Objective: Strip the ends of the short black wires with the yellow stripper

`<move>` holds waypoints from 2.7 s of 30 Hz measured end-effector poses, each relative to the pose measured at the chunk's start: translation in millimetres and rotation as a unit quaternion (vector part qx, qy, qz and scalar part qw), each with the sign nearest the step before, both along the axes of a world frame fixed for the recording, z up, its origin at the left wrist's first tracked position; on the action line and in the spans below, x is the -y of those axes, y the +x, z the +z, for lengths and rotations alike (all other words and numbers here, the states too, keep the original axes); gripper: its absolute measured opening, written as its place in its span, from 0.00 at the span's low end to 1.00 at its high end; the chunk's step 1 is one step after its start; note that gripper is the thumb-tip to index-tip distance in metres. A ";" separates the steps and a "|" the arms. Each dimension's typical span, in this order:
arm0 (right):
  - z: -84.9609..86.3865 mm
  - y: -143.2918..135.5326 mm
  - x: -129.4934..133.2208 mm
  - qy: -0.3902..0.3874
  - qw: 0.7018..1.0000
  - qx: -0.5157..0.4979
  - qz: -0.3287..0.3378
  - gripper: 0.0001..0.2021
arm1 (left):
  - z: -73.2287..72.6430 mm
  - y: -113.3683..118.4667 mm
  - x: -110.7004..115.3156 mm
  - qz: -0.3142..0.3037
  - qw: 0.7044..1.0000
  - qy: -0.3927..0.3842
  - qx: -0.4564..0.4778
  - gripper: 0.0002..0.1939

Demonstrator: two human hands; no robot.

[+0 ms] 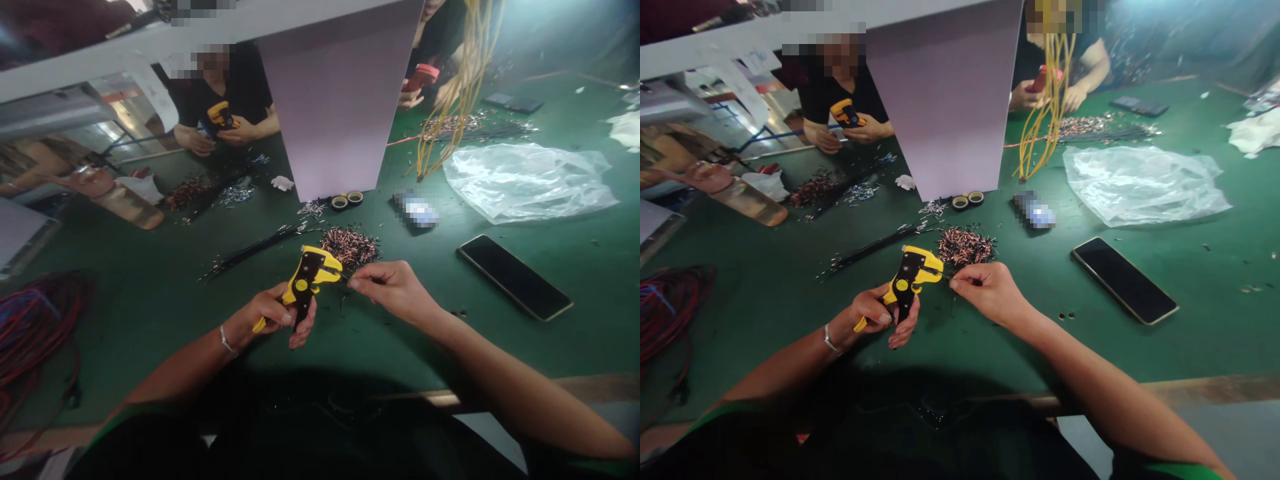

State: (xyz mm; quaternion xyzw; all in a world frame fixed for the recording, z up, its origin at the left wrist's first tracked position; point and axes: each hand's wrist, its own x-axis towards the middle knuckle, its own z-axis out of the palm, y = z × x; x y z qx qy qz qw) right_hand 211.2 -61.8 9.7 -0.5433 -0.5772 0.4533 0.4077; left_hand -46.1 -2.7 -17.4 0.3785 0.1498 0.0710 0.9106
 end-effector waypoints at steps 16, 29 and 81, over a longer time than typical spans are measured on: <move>1.3 0.1 -0.4 0.009 1.000 0.008 0.006 0.12 | 3.9 1.7 2.4 0.023 1.000 0.010 -0.004 0.12; 0.8 0.8 -1.3 0.008 1.000 0.008 -0.005 0.12 | 1.2 1.0 5.7 0.054 0.998 0.024 -0.019 0.11; -6.8 7.5 -4.2 -0.009 0.997 -0.047 -0.053 0.10 | -1.7 10.9 8.6 0.095 0.992 0.065 -0.041 0.14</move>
